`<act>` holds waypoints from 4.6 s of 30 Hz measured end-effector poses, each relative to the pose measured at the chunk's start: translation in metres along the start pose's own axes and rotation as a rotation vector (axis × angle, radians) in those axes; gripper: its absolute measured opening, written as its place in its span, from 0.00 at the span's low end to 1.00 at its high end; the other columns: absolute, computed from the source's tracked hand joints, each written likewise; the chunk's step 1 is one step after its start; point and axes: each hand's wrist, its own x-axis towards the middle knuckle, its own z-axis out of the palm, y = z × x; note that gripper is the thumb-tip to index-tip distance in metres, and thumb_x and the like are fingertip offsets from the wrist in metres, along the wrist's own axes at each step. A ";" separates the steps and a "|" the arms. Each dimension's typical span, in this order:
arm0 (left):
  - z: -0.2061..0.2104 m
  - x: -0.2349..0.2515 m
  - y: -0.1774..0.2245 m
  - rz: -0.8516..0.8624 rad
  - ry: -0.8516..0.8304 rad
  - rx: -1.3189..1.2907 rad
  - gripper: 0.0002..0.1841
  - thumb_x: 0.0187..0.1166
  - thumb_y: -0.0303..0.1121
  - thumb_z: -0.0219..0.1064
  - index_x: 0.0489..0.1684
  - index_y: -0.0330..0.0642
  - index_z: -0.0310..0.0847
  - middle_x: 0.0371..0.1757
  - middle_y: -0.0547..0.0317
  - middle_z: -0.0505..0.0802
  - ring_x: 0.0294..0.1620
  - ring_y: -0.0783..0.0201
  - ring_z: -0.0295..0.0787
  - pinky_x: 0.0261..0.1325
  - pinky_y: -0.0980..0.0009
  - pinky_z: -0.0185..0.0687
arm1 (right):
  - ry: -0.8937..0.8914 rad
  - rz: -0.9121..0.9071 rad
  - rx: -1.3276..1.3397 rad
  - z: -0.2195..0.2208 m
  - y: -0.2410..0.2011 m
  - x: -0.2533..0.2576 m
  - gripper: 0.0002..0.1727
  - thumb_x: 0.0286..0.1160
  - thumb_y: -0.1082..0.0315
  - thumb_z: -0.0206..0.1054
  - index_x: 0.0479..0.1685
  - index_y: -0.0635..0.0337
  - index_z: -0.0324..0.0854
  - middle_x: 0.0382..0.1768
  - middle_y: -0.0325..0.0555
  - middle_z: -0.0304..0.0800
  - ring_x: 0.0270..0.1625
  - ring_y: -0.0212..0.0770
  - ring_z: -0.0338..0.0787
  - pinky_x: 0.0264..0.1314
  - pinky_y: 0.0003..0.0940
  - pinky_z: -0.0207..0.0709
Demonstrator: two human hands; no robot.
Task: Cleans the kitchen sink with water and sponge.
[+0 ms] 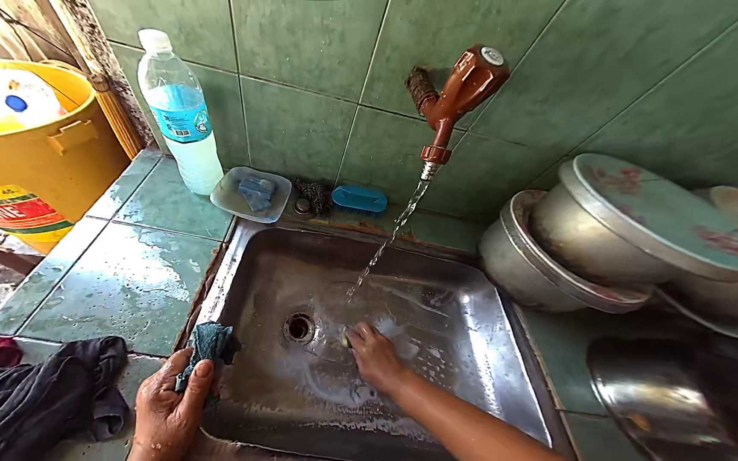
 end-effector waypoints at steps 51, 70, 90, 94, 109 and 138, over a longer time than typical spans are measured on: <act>0.007 0.004 0.004 -0.017 0.054 0.030 0.28 0.84 0.56 0.57 0.39 0.36 0.86 0.21 0.72 0.88 0.20 0.82 0.84 0.25 0.81 0.84 | 0.136 0.202 0.431 -0.112 0.001 0.115 0.18 0.82 0.65 0.67 0.54 0.77 0.83 0.52 0.73 0.88 0.58 0.66 0.88 0.67 0.64 0.76; 0.008 0.005 0.009 -0.023 0.074 0.123 0.29 0.83 0.55 0.56 0.40 0.33 0.87 0.21 0.71 0.88 0.22 0.84 0.83 0.29 0.82 0.83 | 0.005 0.241 1.123 -0.119 -0.016 0.069 0.40 0.66 0.93 0.64 0.82 0.58 0.62 0.56 0.60 0.81 0.41 0.50 0.90 0.40 0.46 0.89; 0.008 0.004 0.005 -0.009 0.087 0.130 0.30 0.83 0.58 0.55 0.38 0.36 0.87 0.21 0.70 0.88 0.21 0.82 0.84 0.27 0.81 0.83 | 0.019 0.496 1.256 -0.129 -0.014 0.077 0.31 0.90 0.35 0.42 0.41 0.54 0.74 0.17 0.38 0.73 0.12 0.30 0.69 0.13 0.22 0.62; 0.010 0.004 0.001 0.000 0.107 0.108 0.29 0.83 0.57 0.57 0.38 0.36 0.89 0.22 0.67 0.90 0.22 0.79 0.86 0.28 0.77 0.85 | -0.213 0.291 1.368 -0.144 -0.018 0.097 0.30 0.92 0.40 0.43 0.53 0.58 0.77 0.32 0.46 0.89 0.18 0.30 0.82 0.13 0.19 0.70; 0.003 0.006 0.006 0.031 0.018 0.002 0.24 0.84 0.49 0.64 0.38 0.31 0.87 0.27 0.54 0.92 0.28 0.71 0.89 0.37 0.71 0.89 | 0.416 -0.262 -0.087 -0.163 -0.156 0.297 0.35 0.76 0.68 0.73 0.83 0.69 0.68 0.77 0.74 0.73 0.83 0.75 0.67 0.80 0.72 0.63; 0.005 0.007 -0.001 0.052 0.026 -0.022 0.26 0.85 0.54 0.63 0.34 0.34 0.85 0.24 0.57 0.89 0.25 0.74 0.86 0.32 0.76 0.84 | 0.057 -0.546 -0.235 -0.195 -0.142 0.305 0.52 0.52 0.89 0.75 0.89 0.70 0.59 0.89 0.65 0.60 0.92 0.65 0.57 0.93 0.57 0.50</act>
